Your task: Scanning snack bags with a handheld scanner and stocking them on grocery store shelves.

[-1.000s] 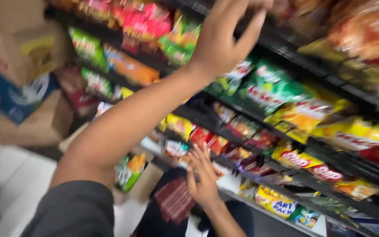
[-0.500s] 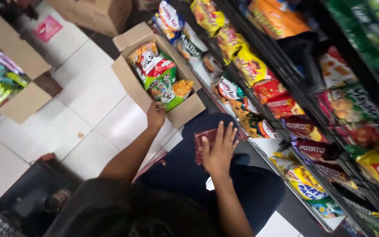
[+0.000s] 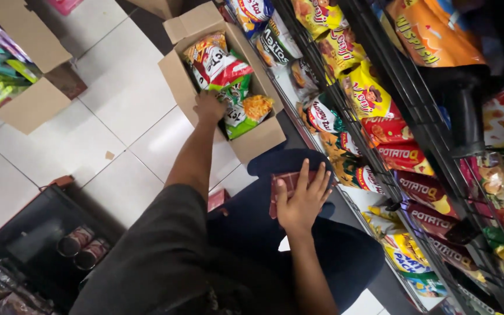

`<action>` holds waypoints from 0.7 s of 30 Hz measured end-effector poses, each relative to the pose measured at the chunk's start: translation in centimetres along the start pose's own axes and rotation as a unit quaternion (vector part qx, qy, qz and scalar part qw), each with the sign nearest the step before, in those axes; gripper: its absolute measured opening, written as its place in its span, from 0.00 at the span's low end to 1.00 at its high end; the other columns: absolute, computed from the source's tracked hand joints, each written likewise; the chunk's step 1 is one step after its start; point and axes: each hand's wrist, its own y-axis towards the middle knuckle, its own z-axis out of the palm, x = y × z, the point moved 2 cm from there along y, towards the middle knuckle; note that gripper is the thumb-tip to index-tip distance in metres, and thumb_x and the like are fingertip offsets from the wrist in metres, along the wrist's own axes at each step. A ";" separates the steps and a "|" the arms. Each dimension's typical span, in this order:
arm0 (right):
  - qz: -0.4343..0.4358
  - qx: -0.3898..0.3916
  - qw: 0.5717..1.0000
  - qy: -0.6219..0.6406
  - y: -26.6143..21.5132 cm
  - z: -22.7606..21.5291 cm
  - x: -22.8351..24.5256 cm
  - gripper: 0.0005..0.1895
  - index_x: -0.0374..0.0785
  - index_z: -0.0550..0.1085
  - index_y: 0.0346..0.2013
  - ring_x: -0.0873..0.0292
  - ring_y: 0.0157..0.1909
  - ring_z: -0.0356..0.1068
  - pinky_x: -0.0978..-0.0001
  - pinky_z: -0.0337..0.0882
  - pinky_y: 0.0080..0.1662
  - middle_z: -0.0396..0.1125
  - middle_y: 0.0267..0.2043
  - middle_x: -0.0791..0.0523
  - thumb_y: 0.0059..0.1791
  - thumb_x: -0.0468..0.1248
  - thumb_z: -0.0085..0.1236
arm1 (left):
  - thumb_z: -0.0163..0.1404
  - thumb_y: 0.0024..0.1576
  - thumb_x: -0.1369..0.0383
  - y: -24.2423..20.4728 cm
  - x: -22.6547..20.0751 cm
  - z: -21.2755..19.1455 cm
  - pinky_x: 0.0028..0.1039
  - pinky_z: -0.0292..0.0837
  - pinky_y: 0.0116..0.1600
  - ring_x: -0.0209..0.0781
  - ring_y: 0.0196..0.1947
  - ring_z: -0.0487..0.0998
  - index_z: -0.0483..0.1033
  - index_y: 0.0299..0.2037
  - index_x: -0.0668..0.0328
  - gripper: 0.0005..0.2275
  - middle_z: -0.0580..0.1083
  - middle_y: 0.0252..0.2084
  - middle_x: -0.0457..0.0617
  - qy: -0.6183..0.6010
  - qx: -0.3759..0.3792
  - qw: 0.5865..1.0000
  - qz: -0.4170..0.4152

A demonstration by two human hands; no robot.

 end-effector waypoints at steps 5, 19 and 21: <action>-0.001 -0.006 1.000 0.012 0.3 -0.1 0.3 0.42 0.44 0.57 0.75 0.32 0.79 0.37 0.28 0.39 0.70 0.42 0.79 0.40 0.52 0.61 0.49 | 0.58 0.57 0.62 1.9 0.8 0.0 0.47 0.71 0.60 0.52 0.54 0.73 0.80 0.43 0.51 0.08 0.77 0.48 0.51 -0.137 -0.160 0.965 0.154; -0.008 0.003 0.986 0.169 1.0 -3.7 0.2 0.59 0.34 0.47 0.75 0.37 0.79 0.43 0.37 0.41 0.73 0.46 0.77 0.43 0.41 0.53 0.71 | 0.68 0.54 0.74 -19.2 -11.1 -26.1 0.26 0.71 0.42 0.37 0.38 0.71 0.64 0.40 0.61 0.19 0.66 0.41 0.51 -0.325 -0.018 0.846 0.422; -0.035 -0.002 0.974 0.226 1.3 -5.8 1.3 0.65 0.32 0.45 0.76 0.39 0.79 0.44 0.41 0.43 0.73 0.45 0.78 0.43 0.37 0.51 0.75 | 0.68 0.54 0.74 -22.7 -13.1 -28.9 0.24 0.71 0.43 0.34 0.38 0.70 0.63 0.41 0.61 0.20 0.67 0.41 0.49 -0.317 0.015 0.824 0.469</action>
